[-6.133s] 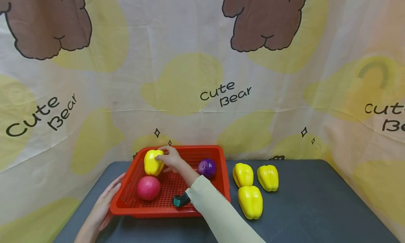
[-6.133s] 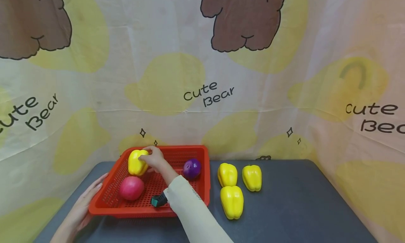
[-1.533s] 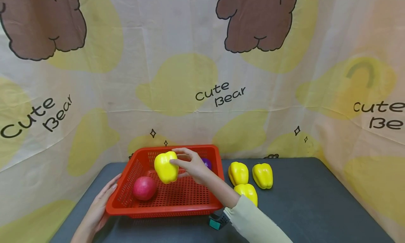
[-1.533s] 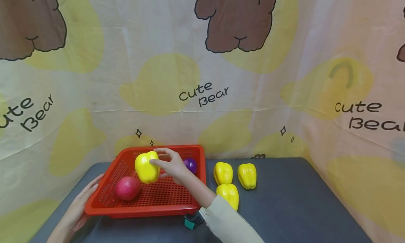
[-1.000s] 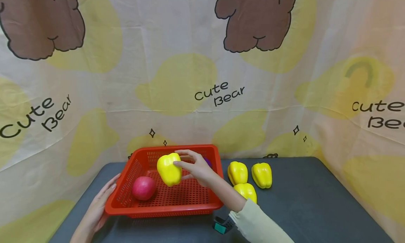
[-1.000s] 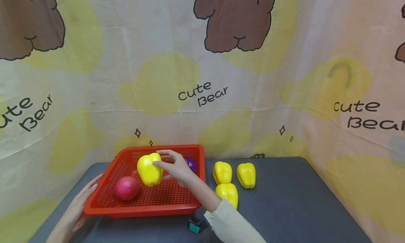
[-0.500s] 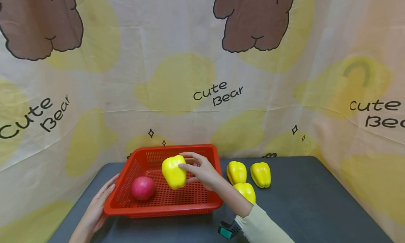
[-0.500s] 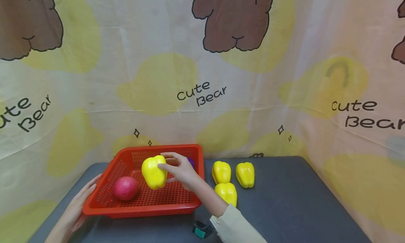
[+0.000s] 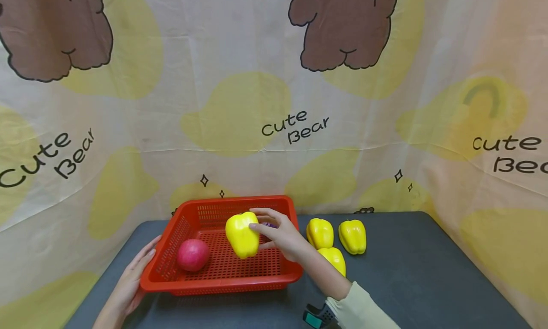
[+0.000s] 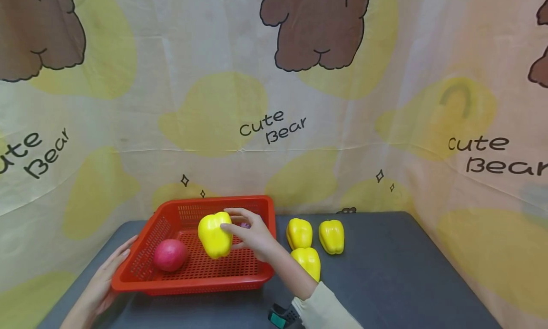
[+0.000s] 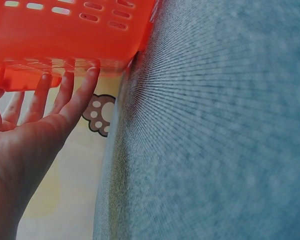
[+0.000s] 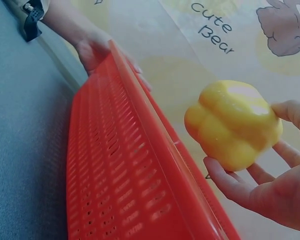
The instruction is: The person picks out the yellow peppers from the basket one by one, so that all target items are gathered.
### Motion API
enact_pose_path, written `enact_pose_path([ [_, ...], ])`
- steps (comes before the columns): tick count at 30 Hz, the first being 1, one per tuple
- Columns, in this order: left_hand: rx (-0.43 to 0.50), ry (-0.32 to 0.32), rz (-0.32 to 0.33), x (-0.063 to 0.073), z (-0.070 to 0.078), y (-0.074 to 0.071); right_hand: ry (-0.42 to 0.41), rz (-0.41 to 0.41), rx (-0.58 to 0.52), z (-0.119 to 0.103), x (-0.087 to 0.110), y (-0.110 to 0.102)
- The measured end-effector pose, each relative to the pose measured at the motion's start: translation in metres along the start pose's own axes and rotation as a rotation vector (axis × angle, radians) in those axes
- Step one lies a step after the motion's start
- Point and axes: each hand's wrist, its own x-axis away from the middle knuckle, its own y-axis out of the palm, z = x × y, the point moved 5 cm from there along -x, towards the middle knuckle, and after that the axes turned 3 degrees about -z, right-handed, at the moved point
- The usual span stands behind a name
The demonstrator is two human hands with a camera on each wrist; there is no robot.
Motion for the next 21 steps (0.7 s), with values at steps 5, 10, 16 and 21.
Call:
enact_pose_path([
  [5, -0.003, -0.005, 0.004, -0.001, -0.001, -0.001, 0.006, 0.012, 0.006, 0.000, 0.005, -0.005],
  [10, 0.004, -0.005, 0.001, -0.001, -0.001, -0.001, 0.016, 0.020, 0.003, 0.001, 0.010, -0.008],
  [16, 0.008, -0.005, 0.000, -0.001, -0.001, -0.001, 0.006, 0.017, -0.007, 0.001, 0.015, -0.013],
  [21, -0.004, -0.009, 0.009, -0.001, -0.001, -0.001, 0.002, 0.027, -0.001, 0.001, 0.019, -0.016],
])
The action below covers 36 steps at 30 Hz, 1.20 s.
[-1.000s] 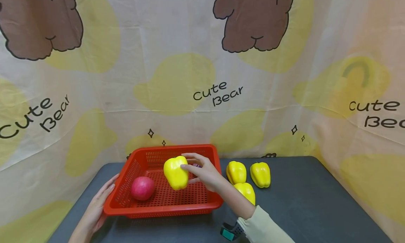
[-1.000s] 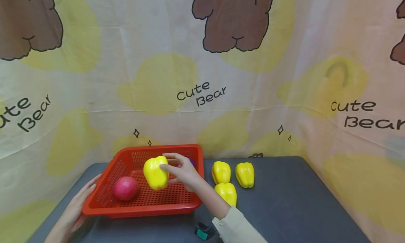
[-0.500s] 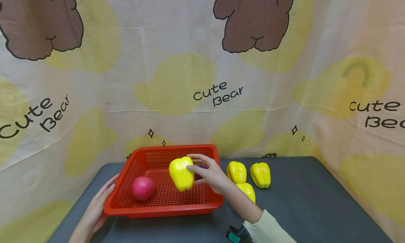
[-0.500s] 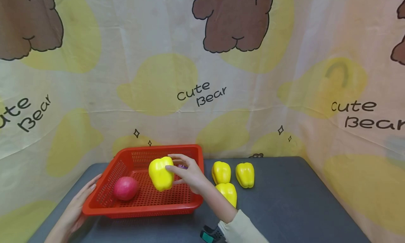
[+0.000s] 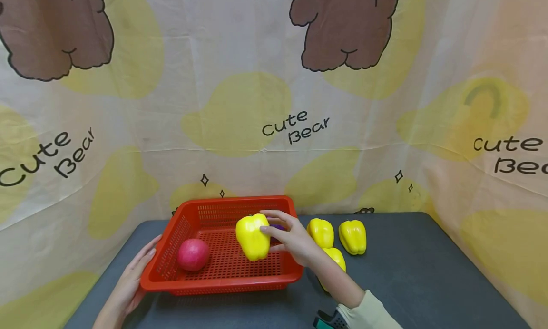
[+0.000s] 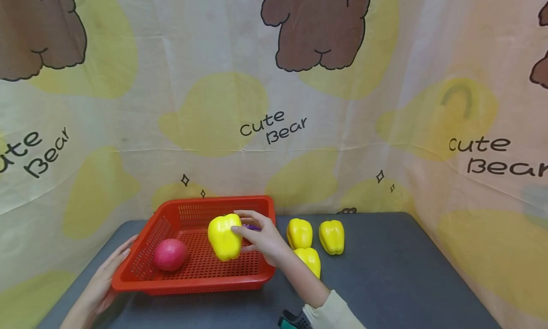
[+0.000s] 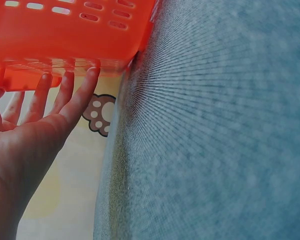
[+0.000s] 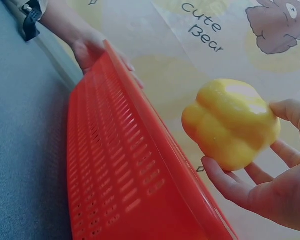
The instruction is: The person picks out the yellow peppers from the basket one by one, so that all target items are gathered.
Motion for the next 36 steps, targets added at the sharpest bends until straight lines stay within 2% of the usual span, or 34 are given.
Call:
enact_pose_path([
  [23, 0.011, 0.020, -0.017, -0.001, 0.001, 0.000, 0.027, 0.032, -0.029, -0.002, 0.021, -0.016],
  [36, -0.005, 0.019, -0.012, 0.000, 0.000, 0.000, 0.046, 0.082, -0.040, -0.001, 0.033, -0.028],
])
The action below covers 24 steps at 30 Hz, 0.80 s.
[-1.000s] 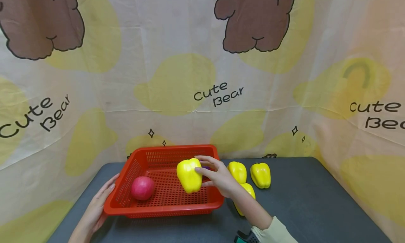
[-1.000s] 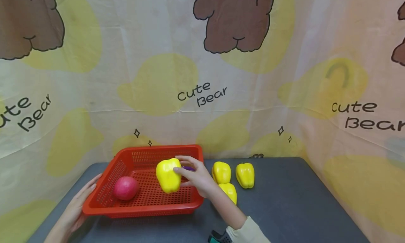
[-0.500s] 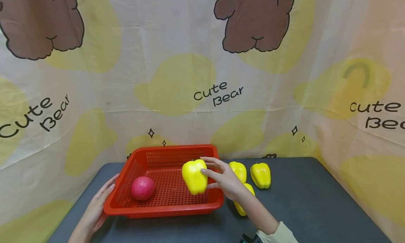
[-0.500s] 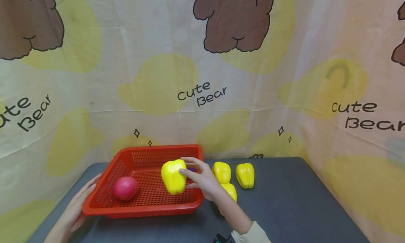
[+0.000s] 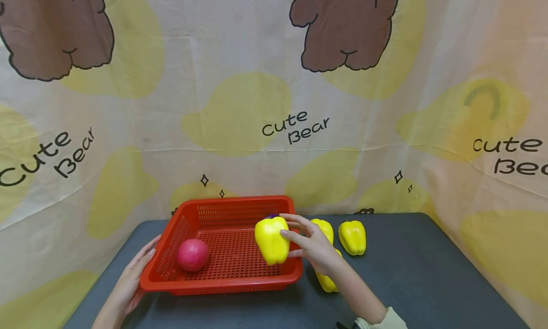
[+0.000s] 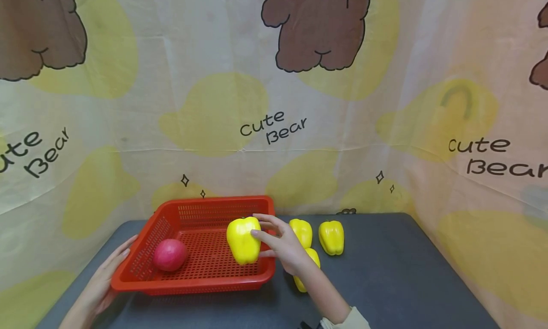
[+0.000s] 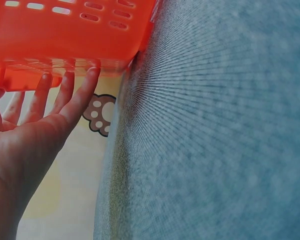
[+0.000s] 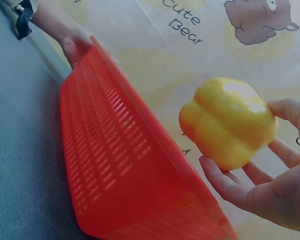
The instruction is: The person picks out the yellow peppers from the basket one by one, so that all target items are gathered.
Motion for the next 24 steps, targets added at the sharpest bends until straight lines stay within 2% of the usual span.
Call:
enact_pose_path([
  [11, -0.013, -0.015, 0.018, 0.000, 0.001, 0.000, 0.009, 0.017, 0.003, 0.001, 0.008, -0.009],
  [24, -0.018, -0.017, 0.009, 0.000, 0.000, 0.000, 0.028, 0.053, 0.011, 0.000, 0.019, -0.020],
])
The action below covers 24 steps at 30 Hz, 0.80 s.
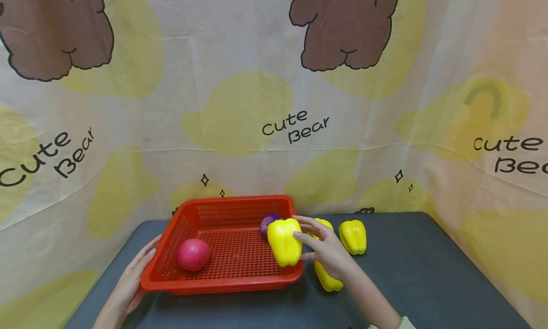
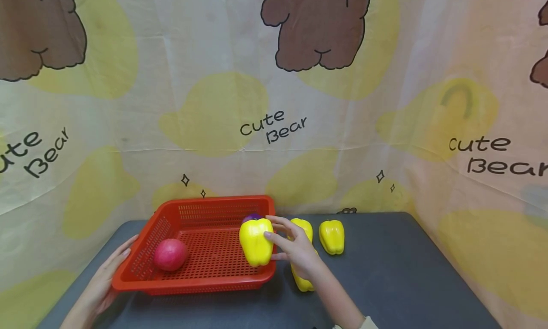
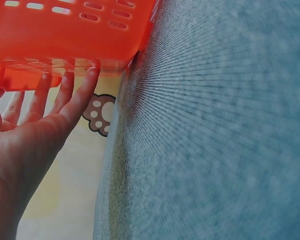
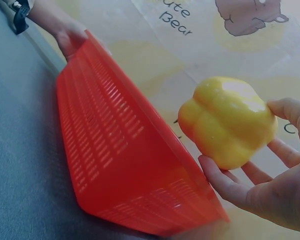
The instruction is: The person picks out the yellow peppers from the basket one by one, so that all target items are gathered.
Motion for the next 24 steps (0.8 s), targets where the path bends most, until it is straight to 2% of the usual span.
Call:
enact_pose_path([
  [11, 0.013, 0.002, -0.013, -0.001, 0.000, 0.000, -0.021, 0.035, 0.003, -0.002, 0.010, -0.012],
  [24, 0.023, 0.014, -0.026, -0.001, 0.002, 0.001, -0.011, 0.033, 0.002, 0.000, 0.017, -0.024],
])
